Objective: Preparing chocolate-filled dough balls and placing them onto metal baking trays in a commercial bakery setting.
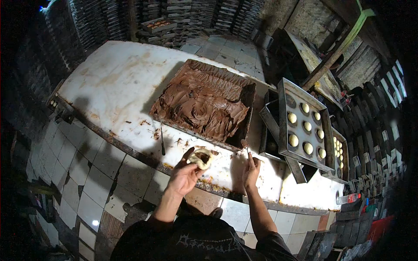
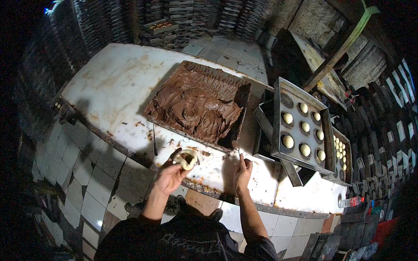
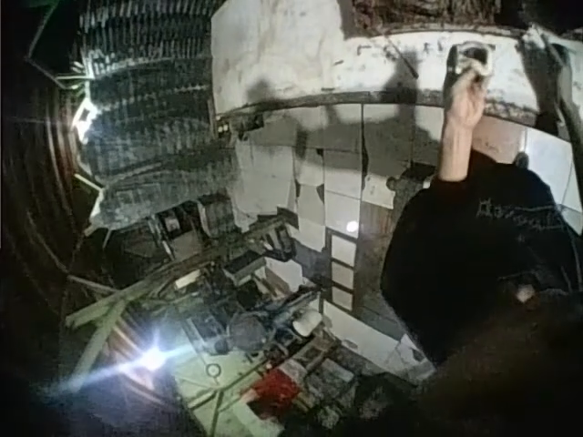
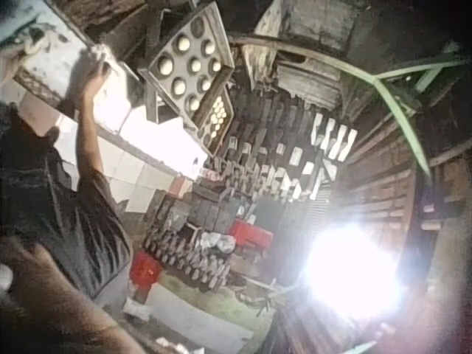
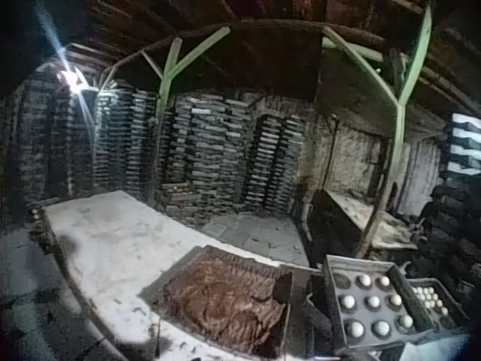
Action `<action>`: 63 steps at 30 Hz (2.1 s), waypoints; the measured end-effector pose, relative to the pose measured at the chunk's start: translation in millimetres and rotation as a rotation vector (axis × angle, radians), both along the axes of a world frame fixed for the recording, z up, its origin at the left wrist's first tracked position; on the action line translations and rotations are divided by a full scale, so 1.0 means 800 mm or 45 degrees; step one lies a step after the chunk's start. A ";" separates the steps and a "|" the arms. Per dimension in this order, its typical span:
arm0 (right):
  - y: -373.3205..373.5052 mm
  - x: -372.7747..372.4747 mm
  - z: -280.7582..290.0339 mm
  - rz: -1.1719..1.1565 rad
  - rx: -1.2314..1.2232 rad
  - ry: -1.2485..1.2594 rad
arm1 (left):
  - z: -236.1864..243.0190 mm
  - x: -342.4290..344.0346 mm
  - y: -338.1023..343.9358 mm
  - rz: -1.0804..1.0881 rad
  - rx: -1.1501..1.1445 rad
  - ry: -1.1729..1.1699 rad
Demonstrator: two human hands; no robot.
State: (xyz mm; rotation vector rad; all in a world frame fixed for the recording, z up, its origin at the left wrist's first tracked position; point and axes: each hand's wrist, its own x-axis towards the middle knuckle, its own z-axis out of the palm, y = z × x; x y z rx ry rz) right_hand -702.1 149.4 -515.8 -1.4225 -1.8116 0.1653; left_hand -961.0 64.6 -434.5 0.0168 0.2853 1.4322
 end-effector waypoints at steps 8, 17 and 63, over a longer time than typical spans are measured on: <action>-0.071 0.019 0.147 0.471 -0.793 0.616 | -0.006 0.157 -0.033 -0.418 0.200 0.220; -0.203 0.253 0.181 0.564 0.006 -0.389 | 0.014 0.371 -0.059 -0.752 -0.113 0.126; -0.061 0.687 0.050 0.551 -0.586 -0.742 | -0.035 0.648 -0.106 -0.272 0.241 1.575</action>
